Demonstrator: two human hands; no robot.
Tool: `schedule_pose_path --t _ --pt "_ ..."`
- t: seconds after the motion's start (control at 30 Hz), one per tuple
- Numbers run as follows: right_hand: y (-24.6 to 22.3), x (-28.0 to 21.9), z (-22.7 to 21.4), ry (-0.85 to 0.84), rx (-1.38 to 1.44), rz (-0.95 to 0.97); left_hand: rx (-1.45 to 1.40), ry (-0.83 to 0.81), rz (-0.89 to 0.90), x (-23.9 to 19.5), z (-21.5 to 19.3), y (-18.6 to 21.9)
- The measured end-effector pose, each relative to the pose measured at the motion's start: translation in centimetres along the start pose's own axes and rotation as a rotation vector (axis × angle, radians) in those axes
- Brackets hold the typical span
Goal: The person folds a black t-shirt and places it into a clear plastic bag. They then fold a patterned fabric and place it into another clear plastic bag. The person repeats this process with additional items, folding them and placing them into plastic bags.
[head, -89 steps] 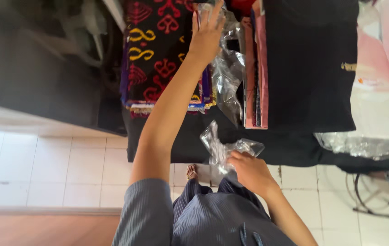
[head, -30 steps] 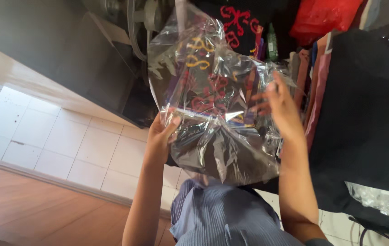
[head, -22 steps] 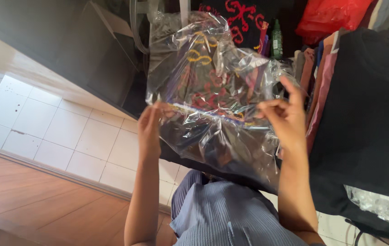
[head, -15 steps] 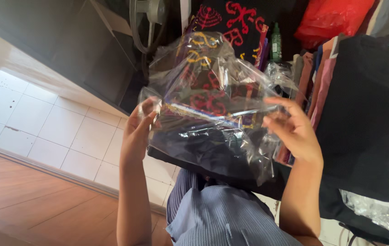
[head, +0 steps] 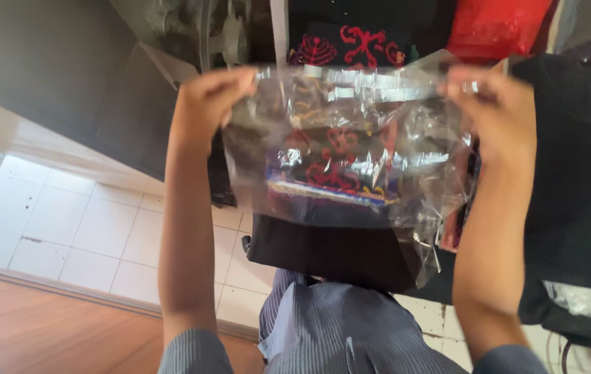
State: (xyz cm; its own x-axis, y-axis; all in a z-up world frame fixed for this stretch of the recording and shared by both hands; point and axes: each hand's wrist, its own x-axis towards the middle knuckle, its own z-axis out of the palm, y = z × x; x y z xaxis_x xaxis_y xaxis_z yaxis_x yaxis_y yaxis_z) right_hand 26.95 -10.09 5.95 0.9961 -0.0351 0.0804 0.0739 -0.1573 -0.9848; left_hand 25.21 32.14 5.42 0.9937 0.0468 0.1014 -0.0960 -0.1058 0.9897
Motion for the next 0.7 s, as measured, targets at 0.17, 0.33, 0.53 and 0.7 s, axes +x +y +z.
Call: schedule_pose_path --t 0.17,0.33,0.53,0.7 --pt "0.0 6.5 -4.8 -0.020 0.109 -0.305 -0.220 -0.076 0.207 7.0 0.0 5.4" --pt "-1.4 3.0 -9.4 0.073 0.101 -0.354 -0.024 -0.009 0.485 4.4 -1.3 9.0" --pt "-0.3 -5.2 -4.0 0.086 0.113 -0.293 -0.085 -0.095 0.023 -2.6 -1.1 3.4" --pt "5.3 -7.0 0.4 0.076 0.129 0.131 0.006 -0.100 -0.109 -5.8 -0.4 -3.8"
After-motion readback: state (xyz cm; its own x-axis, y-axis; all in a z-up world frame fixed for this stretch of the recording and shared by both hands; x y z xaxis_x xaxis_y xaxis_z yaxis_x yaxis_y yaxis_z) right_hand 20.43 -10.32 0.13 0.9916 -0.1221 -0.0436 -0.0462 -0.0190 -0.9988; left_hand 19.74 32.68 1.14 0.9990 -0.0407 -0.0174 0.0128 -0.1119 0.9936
